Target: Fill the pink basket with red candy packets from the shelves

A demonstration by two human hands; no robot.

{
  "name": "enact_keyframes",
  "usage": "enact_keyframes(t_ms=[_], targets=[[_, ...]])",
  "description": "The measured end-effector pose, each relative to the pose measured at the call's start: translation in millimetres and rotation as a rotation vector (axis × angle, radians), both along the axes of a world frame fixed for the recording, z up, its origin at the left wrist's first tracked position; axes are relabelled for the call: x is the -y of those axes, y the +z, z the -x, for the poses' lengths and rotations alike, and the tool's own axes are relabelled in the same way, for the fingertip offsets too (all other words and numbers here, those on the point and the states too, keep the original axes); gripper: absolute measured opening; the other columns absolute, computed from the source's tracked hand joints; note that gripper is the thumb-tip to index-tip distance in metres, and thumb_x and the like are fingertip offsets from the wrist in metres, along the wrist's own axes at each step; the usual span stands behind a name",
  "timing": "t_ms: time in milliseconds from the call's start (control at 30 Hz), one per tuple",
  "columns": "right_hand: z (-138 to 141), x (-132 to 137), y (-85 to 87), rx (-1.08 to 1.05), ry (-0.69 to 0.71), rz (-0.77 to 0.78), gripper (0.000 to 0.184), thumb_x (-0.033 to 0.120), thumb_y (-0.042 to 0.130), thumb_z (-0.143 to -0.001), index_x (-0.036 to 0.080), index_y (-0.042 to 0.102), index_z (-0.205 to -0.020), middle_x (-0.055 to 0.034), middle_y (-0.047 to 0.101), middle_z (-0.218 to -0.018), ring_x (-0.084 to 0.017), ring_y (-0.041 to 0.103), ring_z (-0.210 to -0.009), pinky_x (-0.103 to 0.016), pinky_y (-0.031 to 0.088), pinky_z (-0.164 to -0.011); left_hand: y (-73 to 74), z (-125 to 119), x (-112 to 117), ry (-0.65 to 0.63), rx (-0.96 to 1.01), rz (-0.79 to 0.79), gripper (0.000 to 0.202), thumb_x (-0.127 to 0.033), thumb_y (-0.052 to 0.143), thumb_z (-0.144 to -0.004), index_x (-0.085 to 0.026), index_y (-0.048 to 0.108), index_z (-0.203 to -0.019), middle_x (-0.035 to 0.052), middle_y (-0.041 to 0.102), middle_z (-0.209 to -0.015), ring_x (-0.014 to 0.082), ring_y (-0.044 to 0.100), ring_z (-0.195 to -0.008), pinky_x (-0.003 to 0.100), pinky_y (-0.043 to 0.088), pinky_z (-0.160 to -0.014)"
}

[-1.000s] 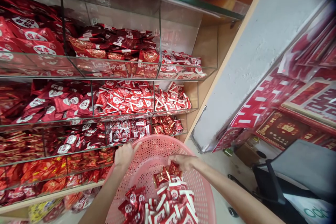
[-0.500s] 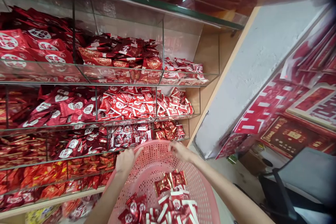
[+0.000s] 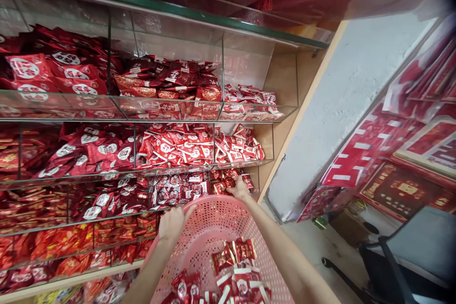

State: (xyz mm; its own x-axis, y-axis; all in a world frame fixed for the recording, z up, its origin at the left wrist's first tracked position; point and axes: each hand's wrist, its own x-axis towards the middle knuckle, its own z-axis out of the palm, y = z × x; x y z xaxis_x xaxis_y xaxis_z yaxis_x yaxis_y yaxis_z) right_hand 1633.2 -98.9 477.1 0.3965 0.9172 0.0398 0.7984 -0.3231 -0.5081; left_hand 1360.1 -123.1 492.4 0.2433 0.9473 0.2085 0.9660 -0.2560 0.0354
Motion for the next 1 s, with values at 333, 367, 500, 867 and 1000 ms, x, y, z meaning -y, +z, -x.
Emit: enact_keyframes(t_ms=[333, 367, 500, 867, 1000], targets=[[-8.5, 0.2, -4.4, -0.065, -0.077, -0.072, 0.040, 0.037, 0.061, -0.062, 0.016, 0.051, -0.094, -0.0074, 0.058, -0.092, -0.020, 0.056, -0.085, -0.028, 0.042, -0.070, -1.9, 0.5, 0.2, -0.022, -0.014, -0.036, 0.069, -0.058, 0.015, -0.080, -0.007, 0.061, -0.082, 0.0185, 0.062, -0.069, 0.0286, 0.061, -0.069, 0.033, 0.042, -0.058], [-9.5, 1.4, -3.8, -0.075, -0.075, -0.081, 0.038, 0.036, 0.061, -0.062, 0.015, 0.052, -0.093, -0.0074, 0.058, -0.090, -0.020, 0.056, -0.084, -0.028, 0.042, -0.070, -1.9, 0.4, 0.0, -0.018, -0.022, -0.038, 0.069, -0.058, 0.014, -0.080, -0.008, 0.061, -0.081, 0.0184, 0.062, -0.069, 0.0287, 0.061, -0.069, 0.033, 0.042, -0.057], [-13.8, 12.7, 5.0, -0.115, -0.074, -0.129, 0.037, 0.034, 0.058, -0.065, 0.014, 0.051, -0.096, -0.0072, 0.058, -0.087, -0.020, 0.056, -0.082, -0.029, 0.043, -0.071, -2.4, -0.4, -1.2, -0.010, -0.040, -0.028, 0.071, -0.058, 0.011, -0.080, -0.008, 0.061, -0.079, 0.0185, 0.062, -0.069, 0.0294, 0.061, -0.067, 0.034, 0.042, -0.055], [5.4, 97.3, 41.8, -0.200, 0.462, -0.066, 0.037, 0.035, 0.060, -0.069, 0.018, 0.050, -0.100, -0.0047, 0.053, -0.097, -0.015, 0.052, -0.075, -0.026, 0.042, -0.066, 2.2, -2.2, 0.7, -0.001, -0.016, 0.010, 0.076, -0.063, 0.011, -0.077, -0.007, 0.063, -0.078, 0.0183, 0.062, -0.068, 0.0295, 0.061, -0.069, 0.033, 0.042, -0.057], [22.6, 107.1, 21.1, -0.075, 0.578, 0.141, 0.034, 0.022, 0.061, -0.068, 0.017, 0.052, -0.100, -0.0063, 0.052, -0.102, -0.019, 0.049, -0.091, -0.030, 0.039, -0.081, 2.5, -2.5, 1.3, 0.004, -0.007, 0.019, 0.076, -0.062, 0.010, -0.078, -0.007, 0.063, -0.080, 0.0191, 0.062, -0.070, 0.0297, 0.061, -0.070, 0.034, 0.042, -0.057]])
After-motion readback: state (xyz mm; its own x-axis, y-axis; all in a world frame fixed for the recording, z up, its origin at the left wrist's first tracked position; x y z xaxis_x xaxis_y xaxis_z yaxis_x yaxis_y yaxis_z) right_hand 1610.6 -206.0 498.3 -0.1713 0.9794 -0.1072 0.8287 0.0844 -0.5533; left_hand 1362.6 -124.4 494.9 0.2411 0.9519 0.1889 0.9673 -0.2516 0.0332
